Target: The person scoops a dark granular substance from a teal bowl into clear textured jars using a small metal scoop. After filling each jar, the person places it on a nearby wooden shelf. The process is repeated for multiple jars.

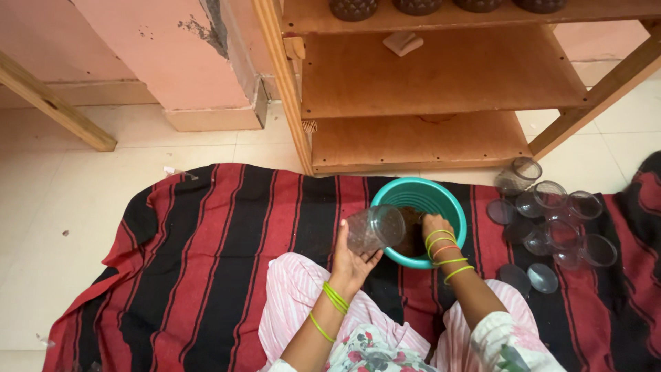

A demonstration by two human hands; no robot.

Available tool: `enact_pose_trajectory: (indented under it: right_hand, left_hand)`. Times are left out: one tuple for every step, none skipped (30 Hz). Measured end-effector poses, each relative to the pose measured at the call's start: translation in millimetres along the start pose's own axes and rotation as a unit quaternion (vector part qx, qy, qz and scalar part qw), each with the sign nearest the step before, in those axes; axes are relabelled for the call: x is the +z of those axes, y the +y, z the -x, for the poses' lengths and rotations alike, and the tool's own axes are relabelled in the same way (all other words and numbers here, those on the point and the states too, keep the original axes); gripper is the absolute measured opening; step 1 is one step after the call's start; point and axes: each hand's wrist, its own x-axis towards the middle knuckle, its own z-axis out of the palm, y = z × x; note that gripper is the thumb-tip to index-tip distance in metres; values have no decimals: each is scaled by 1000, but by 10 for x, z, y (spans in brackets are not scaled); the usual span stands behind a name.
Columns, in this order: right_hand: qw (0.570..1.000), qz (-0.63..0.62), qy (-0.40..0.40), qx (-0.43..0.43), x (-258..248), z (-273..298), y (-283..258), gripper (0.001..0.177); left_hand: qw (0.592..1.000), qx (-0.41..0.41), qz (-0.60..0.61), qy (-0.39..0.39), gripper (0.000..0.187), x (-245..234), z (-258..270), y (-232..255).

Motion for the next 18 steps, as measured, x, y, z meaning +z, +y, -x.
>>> enact_pose_trajectory:
  right_hand:
    - [1000,-3,-15,4,44,-26,-52,24]
    - [1000,-7,-29,8,74,-53,-119,23]
    - [999,-12,-43,12,89,-57,-160,23]
    - [998,-29,-49,8,107,-47,-190,22]
    - [997,-47,-55,4,121,-30,-225,23]
    - [996,-64,-62,-1,126,-6,-256,25]
    - [991,-99,-85,-6,107,22,-258,22]
    - [985,-135,-108,-10,86,58,-241,20]
    - [977,-170,-131,-15,64,83,-229,18]
    - [958,-241,-155,12,41,93,-217,16]
    - [933,-310,-177,39,25,99,-204,14]
    - [902,-378,-197,66,10,92,-189,13]
    - [888,-406,-206,64,7,77,-185,10]
    - [872,-434,-216,63,24,75,-181,7]
    - [856,-461,-226,63,47,73,-176,7]
    - [840,-486,-236,57,68,60,-176,7]
    - [823,-510,-246,51,86,54,-170,10]
    - [805,-534,-255,44,99,46,-172,13]
  left_hand:
    - [1000,-1,2,2,69,-16,-58,-37]
    - [1000,-1,3,3,69,-20,-125,-60]
    - [1000,-2,3,4,68,-32,-178,-75]
    - [1000,3,1,0,69,-54,-214,-78]
    - [1000,8,-2,-4,69,-74,-242,-79]
    - [1000,12,-5,-7,69,-94,-258,-78]
    - [1000,14,-3,-4,69,-110,-272,-65]
    - [1000,14,-2,0,68,-125,-284,-43]
    - [1000,15,0,4,67,-137,-288,-27]
    - [1000,14,-1,5,67,-139,-288,-20]
    - [1000,13,-2,7,67,-140,-285,-16]
    - [1000,13,-3,8,67,-136,-286,-11]
    - [1000,13,0,6,68,-130,-293,2]
    - [1000,12,3,5,69,-132,-292,4]
    - [1000,11,7,4,70,-136,-289,2]
    - [1000,12,14,8,69,-140,-289,7]
    - [1000,13,21,12,68,-147,-286,11]
    - [999,14,28,15,68,-153,-286,25]
